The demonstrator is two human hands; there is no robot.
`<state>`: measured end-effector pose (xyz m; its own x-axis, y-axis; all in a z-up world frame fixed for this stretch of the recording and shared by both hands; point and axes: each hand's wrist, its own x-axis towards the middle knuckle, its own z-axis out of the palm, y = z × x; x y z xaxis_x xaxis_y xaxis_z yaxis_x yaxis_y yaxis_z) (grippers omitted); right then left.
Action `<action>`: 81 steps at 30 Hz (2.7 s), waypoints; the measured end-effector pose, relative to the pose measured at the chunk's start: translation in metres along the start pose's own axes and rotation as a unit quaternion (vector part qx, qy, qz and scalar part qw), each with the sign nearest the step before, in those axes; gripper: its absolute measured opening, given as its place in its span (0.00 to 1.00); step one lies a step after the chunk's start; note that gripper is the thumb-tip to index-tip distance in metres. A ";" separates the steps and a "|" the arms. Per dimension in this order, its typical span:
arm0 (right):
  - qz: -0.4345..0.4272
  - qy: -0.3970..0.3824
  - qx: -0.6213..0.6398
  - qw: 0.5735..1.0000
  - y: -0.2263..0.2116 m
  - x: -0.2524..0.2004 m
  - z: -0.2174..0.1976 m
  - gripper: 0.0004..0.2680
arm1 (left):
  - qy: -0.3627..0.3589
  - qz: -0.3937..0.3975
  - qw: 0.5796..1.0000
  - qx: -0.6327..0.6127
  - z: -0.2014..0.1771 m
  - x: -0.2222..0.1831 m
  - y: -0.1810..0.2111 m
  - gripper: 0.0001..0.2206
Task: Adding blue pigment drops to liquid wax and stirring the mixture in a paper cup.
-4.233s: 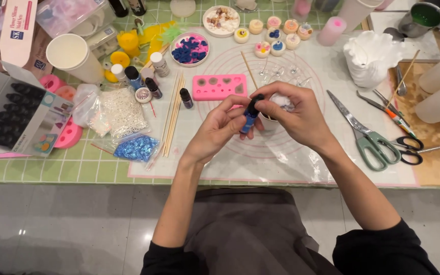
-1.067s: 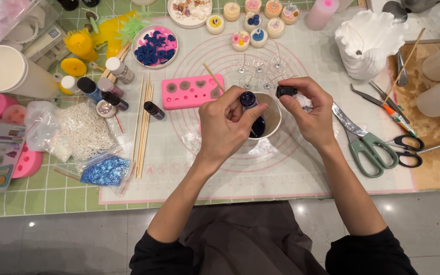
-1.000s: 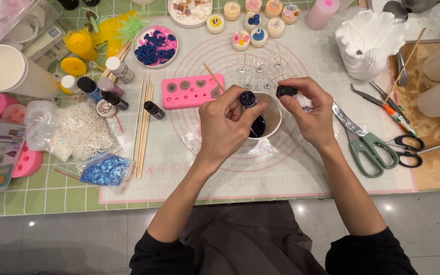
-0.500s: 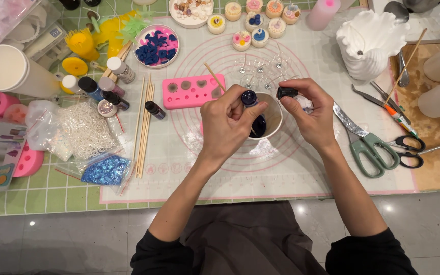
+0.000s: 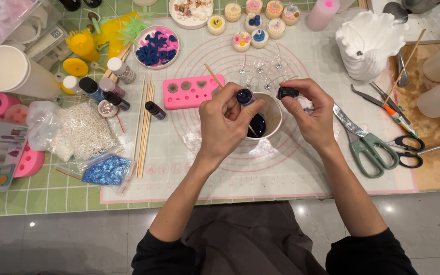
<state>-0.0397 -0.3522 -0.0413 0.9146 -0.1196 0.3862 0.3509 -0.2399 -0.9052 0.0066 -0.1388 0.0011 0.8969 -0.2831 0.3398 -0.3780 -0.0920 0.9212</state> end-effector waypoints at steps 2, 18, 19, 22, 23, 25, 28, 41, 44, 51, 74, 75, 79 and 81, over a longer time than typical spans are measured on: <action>0.004 0.002 -0.001 1.000 0.001 0.000 0.000 0.10 | 0.003 0.005 1.000 0.001 0.001 -0.001 -0.002 0.10; 0.003 0.004 0.001 1.000 0.004 -0.002 -0.001 0.09 | 0.022 0.009 1.000 -0.019 0.005 -0.002 -0.006 0.09; 0.003 0.004 0.001 1.000 0.004 -0.002 -0.001 0.09 | 0.022 0.009 1.000 -0.019 0.005 -0.002 -0.006 0.09; 0.003 0.004 -0.002 1.000 0.004 -0.002 -0.001 0.09 | 0.025 0.012 0.999 -0.019 0.005 -0.002 -0.007 0.08; 0.003 0.004 -0.001 1.000 0.004 -0.002 -0.001 0.09 | 0.025 0.009 0.999 -0.019 0.005 -0.003 -0.007 0.09; 0.002 0.004 -0.001 1.000 0.005 -0.002 -0.001 0.09 | 0.024 0.006 1.000 -0.019 0.005 -0.002 -0.007 0.09; 0.003 0.005 0.000 1.000 0.005 -0.002 -0.001 0.09 | 0.023 0.014 1.000 -0.011 0.005 -0.002 -0.006 0.09; 0.003 0.007 0.006 1.000 0.005 -0.003 -0.001 0.09 | -0.005 -0.015 0.995 -0.098 -0.002 -0.004 -0.003 0.08; 0.000 0.008 0.006 1.000 0.006 -0.003 -0.001 0.09 | 0.006 -0.005 0.997 -0.071 -0.001 -0.003 -0.002 0.09; 0.002 0.004 0.010 1.000 0.005 -0.003 0.000 0.09 | 0.022 0.015 0.999 -0.025 0.001 -0.003 -0.003 0.09; -0.064 -0.055 -0.102 0.991 -0.075 0.005 0.015 0.11 | -0.051 -0.045 0.923 -0.378 -0.015 -0.023 0.001 0.10; -0.079 -0.067 -0.109 0.989 -0.079 0.005 0.016 0.11 | -0.054 -0.046 0.922 -0.380 -0.016 -0.025 0.002 0.10; -0.120 -0.087 -0.143 0.979 -0.094 0.008 0.019 0.12 | -0.064 -0.037 0.931 -0.358 -0.023 -0.031 0.005 0.10; -0.155 -0.100 -0.235 0.954 -0.094 0.013 0.018 0.09 | -0.074 -0.033 0.932 -0.353 -0.028 -0.034 0.005 0.09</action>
<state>-0.0574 -0.3133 0.0458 0.8184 0.2023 0.5379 0.5246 -0.6451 -0.5555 -0.0195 -0.1026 -0.0009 0.8512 -0.4326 0.2971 -0.0315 0.5230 0.8518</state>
